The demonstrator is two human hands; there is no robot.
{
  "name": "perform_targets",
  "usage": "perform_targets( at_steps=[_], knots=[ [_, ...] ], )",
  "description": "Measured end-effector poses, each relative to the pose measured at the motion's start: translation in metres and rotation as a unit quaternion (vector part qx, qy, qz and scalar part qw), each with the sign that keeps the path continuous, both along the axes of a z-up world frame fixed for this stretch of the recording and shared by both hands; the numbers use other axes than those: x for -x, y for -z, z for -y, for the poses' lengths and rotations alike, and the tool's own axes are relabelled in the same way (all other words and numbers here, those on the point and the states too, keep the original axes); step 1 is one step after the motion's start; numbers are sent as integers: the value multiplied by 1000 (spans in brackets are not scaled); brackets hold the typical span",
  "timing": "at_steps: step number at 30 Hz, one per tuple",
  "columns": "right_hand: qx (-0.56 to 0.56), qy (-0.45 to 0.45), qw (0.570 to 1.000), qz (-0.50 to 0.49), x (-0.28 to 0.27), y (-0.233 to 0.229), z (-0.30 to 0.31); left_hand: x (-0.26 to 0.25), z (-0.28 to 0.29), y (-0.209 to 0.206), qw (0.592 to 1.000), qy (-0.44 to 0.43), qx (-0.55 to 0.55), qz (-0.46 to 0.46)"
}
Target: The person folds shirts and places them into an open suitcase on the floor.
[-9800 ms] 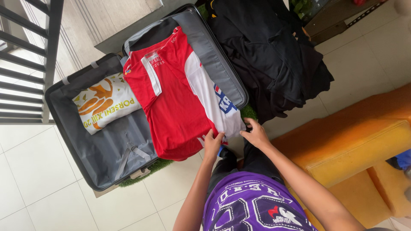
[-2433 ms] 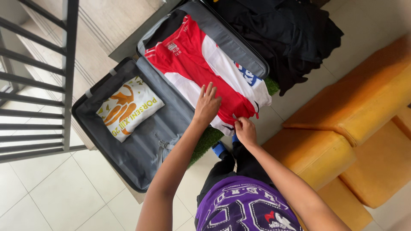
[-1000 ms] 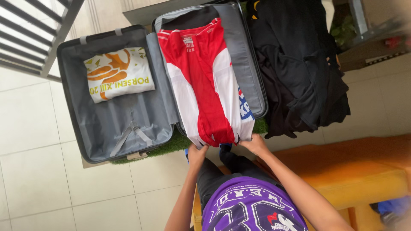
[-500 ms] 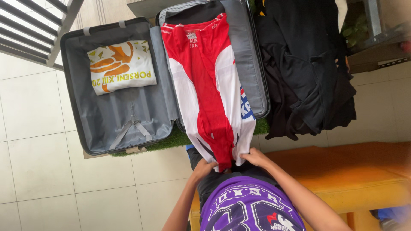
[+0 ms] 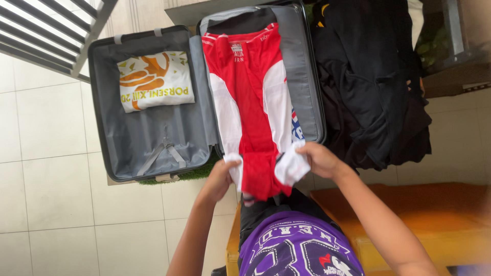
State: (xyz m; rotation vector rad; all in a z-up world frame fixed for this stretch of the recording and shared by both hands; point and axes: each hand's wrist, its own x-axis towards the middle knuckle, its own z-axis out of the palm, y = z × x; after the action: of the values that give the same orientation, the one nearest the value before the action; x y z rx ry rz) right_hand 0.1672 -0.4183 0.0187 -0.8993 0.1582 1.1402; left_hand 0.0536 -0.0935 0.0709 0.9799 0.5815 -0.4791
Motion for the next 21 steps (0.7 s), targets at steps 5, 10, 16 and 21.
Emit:
perform_targets(
  at_steps=[5, 10, 16, 21],
  knots=[
    [-22, 136, 985, -105, -85, -1, -42, -87, -27, 33, 984, -167, 59, -20],
    [-58, 166, 982, -62, -109, 9, -70, -133, -37, 58, 979, -172, 113, -9],
    [207, 14, 958, 197, -90, 0, -65, -100, -33, 35, 906, 0, -402, 136],
    [493, -41, 586, 642, -69, -58, -82, -122, -31, -10, 617, 144, -681, 365]
  ],
)
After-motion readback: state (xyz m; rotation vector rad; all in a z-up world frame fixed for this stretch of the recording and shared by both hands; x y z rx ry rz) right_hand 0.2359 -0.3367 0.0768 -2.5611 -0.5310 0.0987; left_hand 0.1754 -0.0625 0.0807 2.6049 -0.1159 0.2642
